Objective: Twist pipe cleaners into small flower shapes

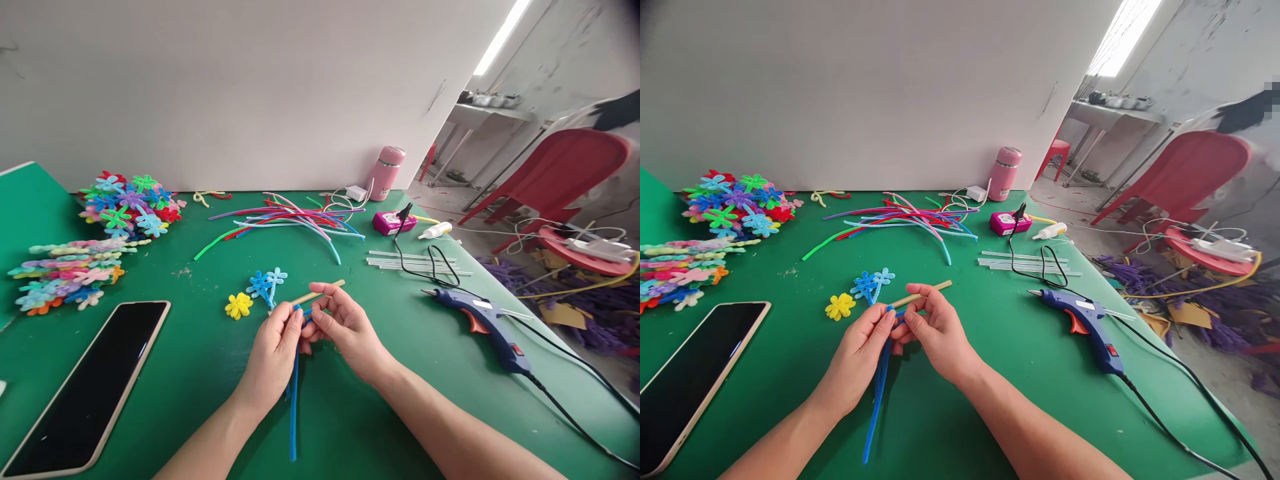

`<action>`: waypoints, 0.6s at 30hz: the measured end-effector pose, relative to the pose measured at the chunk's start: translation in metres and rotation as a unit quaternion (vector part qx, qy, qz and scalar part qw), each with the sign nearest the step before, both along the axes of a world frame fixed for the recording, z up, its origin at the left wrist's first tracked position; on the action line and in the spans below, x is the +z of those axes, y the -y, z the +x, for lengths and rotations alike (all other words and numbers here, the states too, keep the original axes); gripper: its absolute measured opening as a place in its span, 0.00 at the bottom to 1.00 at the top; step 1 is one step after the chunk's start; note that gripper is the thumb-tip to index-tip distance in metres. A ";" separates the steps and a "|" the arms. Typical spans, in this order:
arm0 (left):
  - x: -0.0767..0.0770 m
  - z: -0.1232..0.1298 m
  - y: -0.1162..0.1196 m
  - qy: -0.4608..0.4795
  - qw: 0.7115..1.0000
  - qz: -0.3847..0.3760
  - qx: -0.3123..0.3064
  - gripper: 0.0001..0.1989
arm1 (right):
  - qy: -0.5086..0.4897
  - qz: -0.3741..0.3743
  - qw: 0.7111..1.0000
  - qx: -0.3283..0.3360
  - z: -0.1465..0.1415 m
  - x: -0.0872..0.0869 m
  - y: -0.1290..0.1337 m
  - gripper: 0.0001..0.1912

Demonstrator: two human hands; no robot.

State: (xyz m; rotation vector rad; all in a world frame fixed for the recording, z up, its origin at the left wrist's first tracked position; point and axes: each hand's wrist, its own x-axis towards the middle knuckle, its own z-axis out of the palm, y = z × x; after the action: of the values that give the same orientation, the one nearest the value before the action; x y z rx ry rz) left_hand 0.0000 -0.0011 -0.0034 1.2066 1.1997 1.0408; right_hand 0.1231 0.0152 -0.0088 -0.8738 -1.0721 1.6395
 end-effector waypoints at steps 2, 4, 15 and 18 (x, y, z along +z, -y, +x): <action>0.000 0.000 -0.001 0.011 1.000 -0.015 0.005 0.13 | 0.014 0.013 1.000 0.013 0.001 -0.002 -0.001 0.15; -0.002 -0.001 -0.002 0.055 0.997 -0.046 0.011 0.12 | 0.034 0.043 0.998 0.021 0.003 -0.004 -0.002 0.13; 0.000 -0.007 -0.007 0.222 0.964 -0.142 -0.022 0.07 | 0.263 0.327 0.907 -0.025 0.015 -0.003 -0.005 0.20; 0.000 -0.008 -0.007 0.216 0.966 -0.137 -0.038 0.08 | 0.289 0.371 0.882 -0.043 0.016 -0.002 -0.004 0.17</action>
State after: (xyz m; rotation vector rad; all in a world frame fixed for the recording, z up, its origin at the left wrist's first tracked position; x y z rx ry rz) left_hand -0.0078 0.0054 -0.0030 0.7553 0.9099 0.9802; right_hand 0.1391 0.0196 -0.0106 -0.8669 -1.8709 0.7519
